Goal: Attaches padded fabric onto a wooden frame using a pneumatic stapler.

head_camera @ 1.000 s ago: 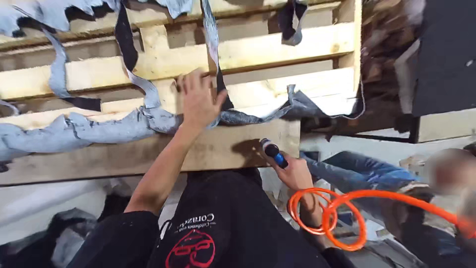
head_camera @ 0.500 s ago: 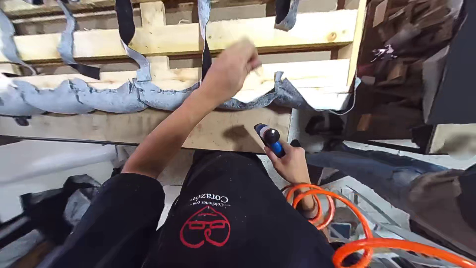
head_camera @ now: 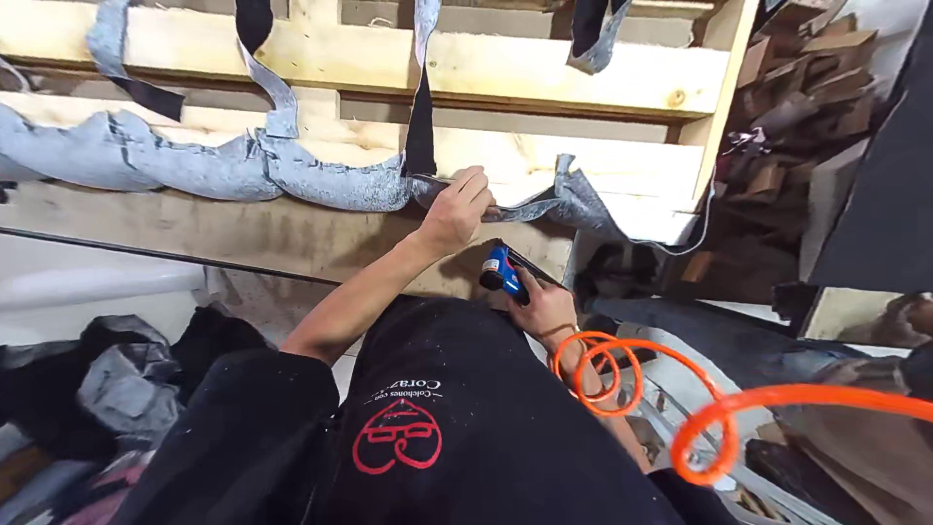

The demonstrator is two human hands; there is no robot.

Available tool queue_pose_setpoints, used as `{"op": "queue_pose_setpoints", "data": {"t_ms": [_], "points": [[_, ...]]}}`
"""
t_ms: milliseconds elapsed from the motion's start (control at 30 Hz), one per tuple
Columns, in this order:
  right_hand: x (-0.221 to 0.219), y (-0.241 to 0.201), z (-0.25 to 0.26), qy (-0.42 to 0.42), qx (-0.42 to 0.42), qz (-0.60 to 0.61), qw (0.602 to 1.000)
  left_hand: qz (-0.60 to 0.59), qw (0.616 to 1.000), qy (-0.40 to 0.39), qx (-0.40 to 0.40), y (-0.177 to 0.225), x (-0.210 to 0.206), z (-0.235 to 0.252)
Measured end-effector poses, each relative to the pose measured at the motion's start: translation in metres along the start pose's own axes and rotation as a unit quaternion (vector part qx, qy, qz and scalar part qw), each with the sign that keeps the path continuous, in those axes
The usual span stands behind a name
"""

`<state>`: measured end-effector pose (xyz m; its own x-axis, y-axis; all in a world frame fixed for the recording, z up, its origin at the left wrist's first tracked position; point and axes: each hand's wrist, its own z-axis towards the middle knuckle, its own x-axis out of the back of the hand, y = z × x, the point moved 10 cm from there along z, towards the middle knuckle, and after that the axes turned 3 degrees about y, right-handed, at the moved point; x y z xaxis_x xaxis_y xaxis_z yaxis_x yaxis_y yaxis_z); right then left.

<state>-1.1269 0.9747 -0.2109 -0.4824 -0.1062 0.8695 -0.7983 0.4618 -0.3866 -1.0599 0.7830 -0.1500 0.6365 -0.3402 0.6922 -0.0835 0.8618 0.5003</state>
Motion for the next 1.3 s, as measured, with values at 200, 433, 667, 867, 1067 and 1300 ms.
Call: {"op": "queue_pose_setpoints", "data": {"t_ms": [200,433,667,867,1067,1300], "points": [[0.049,-0.01,-0.017,0.078,-0.098,0.115,0.985,-0.022,0.983,-0.094,0.154,-0.085,-0.009,0.042],[0.067,-0.019,-0.016,0.156,-0.114,0.095,0.977,-0.039,0.976,-0.212,-0.03,-0.026,-0.026,0.013],[0.019,-0.011,-0.02,0.076,-0.124,0.07,0.987,-0.051,0.981,-0.15,-0.11,-0.017,-0.024,0.002],[0.017,-0.023,-0.016,0.096,-0.111,0.101,0.984,-0.035,0.996,0.032,0.07,-0.041,-0.02,0.012],[0.058,-0.053,-0.007,0.188,-0.126,0.129,0.966,0.04,0.975,-0.126,0.18,-0.059,-0.031,0.024],[0.067,-0.06,0.027,0.24,-0.184,0.188,0.935,0.029,0.97,-0.162,0.178,-0.081,-0.023,0.036]]}}
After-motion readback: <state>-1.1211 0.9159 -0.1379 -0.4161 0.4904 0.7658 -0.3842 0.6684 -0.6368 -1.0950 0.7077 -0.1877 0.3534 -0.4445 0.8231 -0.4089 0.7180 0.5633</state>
